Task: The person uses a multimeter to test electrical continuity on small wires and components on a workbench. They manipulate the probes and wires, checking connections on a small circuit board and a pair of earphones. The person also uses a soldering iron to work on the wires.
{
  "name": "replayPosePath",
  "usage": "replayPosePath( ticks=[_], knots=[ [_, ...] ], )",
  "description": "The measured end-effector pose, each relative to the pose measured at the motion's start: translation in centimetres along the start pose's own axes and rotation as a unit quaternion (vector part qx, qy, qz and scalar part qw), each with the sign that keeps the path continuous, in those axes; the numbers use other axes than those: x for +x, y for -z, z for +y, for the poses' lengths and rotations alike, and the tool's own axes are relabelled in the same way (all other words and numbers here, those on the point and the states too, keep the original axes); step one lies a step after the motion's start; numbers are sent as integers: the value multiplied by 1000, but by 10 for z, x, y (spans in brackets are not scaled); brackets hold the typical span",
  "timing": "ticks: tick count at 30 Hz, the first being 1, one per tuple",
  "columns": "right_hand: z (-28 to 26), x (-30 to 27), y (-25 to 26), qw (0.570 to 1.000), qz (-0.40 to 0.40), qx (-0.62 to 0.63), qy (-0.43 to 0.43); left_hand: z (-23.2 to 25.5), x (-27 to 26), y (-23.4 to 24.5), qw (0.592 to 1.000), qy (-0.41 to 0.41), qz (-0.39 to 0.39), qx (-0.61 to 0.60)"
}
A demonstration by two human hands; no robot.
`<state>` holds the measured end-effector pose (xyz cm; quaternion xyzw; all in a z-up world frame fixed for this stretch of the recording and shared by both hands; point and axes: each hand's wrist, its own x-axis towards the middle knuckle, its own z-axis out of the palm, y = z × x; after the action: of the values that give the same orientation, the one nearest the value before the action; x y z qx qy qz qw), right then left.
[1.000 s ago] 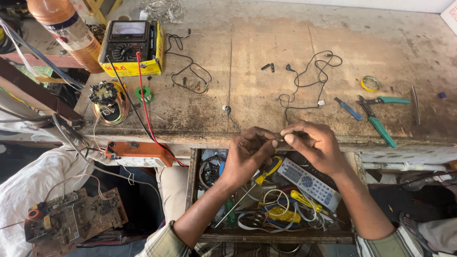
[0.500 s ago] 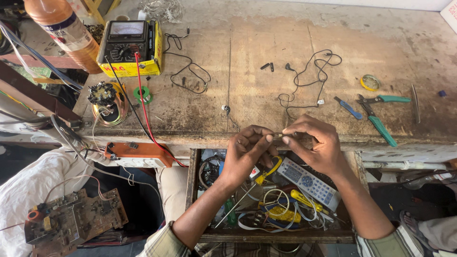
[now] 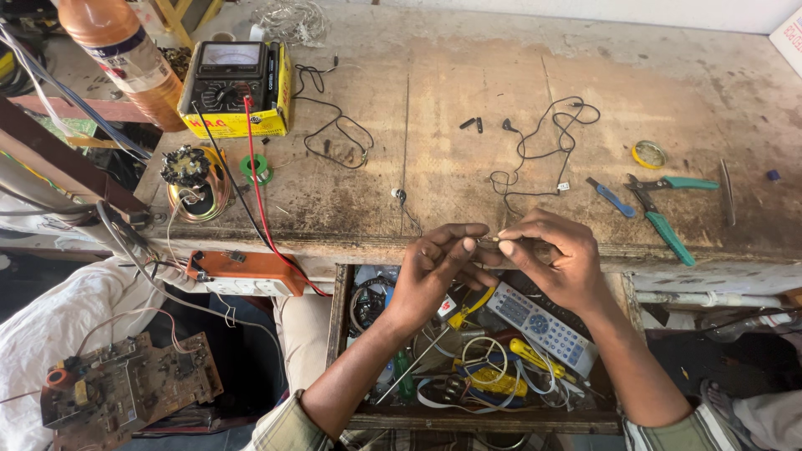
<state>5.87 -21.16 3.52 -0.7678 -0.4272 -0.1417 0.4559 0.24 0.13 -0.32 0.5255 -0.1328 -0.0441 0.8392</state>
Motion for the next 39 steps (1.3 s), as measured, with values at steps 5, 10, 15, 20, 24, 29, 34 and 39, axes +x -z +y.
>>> replayPosePath(
  ticks=[5, 10, 15, 20, 24, 29, 34, 39],
  knots=[
    [-1, -3, 1, 998, 24, 20, -47, 2, 0, 0, 1000, -5, -4, 18],
    [-1, -5, 3, 997, 20, 37, -62, 1, 1, 1, 1000, -6, -4, 18],
    [2, -10, 3, 996, 32, 43, -77, 0, 1, 1, 1000, -5, -1, 16],
    [5, -12, 3, 997, 34, 46, -60, -2, 2, 1, 1000, -5, 3, 13],
    [7, -13, 4, 995, 32, 34, -87, -3, 2, 1, 1000, -6, 3, 12],
    [8, -16, 1, 990, 12, 130, -57, -2, 1, 0, 1000, -8, 4, 10],
    [9, -17, 0, 986, 9, 147, -73, -2, 2, -1, 1000, -3, 13, 12],
    [11, -18, 3, 983, 13, 172, -71, -5, 2, -1, 999, -22, 8, 39]
  ],
)
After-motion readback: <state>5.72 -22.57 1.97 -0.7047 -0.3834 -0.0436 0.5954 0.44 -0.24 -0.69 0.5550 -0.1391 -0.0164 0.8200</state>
